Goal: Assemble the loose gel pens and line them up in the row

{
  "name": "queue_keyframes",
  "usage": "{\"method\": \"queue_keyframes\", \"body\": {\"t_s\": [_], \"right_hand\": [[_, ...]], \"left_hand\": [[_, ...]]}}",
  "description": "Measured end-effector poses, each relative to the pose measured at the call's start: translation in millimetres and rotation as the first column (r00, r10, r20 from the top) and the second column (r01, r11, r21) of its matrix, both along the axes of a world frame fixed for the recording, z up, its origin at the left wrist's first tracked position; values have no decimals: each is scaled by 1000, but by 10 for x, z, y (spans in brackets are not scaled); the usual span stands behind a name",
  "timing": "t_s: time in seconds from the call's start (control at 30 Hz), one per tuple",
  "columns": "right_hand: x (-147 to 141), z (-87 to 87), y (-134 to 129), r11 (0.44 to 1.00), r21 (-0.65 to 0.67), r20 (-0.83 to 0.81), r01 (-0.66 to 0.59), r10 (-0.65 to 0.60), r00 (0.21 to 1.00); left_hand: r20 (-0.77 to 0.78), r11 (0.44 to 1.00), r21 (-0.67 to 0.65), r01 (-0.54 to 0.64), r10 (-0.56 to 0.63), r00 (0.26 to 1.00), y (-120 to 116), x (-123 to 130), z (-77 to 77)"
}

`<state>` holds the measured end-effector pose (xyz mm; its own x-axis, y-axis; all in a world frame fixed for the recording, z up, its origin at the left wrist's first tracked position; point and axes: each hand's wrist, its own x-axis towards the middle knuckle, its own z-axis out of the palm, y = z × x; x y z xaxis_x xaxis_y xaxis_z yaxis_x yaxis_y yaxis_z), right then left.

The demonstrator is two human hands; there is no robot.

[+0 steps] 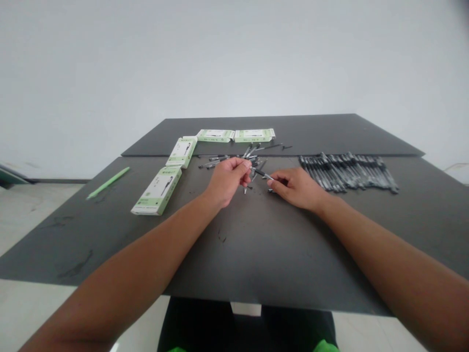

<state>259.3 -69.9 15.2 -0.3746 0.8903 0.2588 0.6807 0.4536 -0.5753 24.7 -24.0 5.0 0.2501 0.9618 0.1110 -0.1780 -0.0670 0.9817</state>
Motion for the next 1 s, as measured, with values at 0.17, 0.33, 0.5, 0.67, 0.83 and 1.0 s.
{"method": "queue_keyframes", "body": {"t_s": [0.17, 0.33, 0.5, 0.67, 0.83, 1.0], "right_hand": [[3, 0, -3, 1000, 11, -6, -10, 10, 1000], [11, -22, 2, 1000, 19, -36, -10, 11, 999], [10, -64, 12, 999, 40, -106, 28, -24, 994], [11, -93, 19, 998, 39, -153, 49, -43, 987], [5, -56, 16, 997, 66, -140, 37, -28, 990], [2, -22, 8, 996, 82, -105, 18, -9, 994]], "left_hand": [[-29, 1000, 19, -3, 4, 1000, 11, -2, -14], [-34, 1000, 20, 1, 0, 999, 2, -5, 0], [-36, 1000, 11, -5, 6, 999, -2, -3, -2], [-21, 1000, 4, 1, -1, 1000, -5, 0, 0], [-4, 1000, -6, 12, -12, 1000, -23, 3, 27], [-5, 1000, -11, 18, -18, 1000, -29, 1, 30]]}}
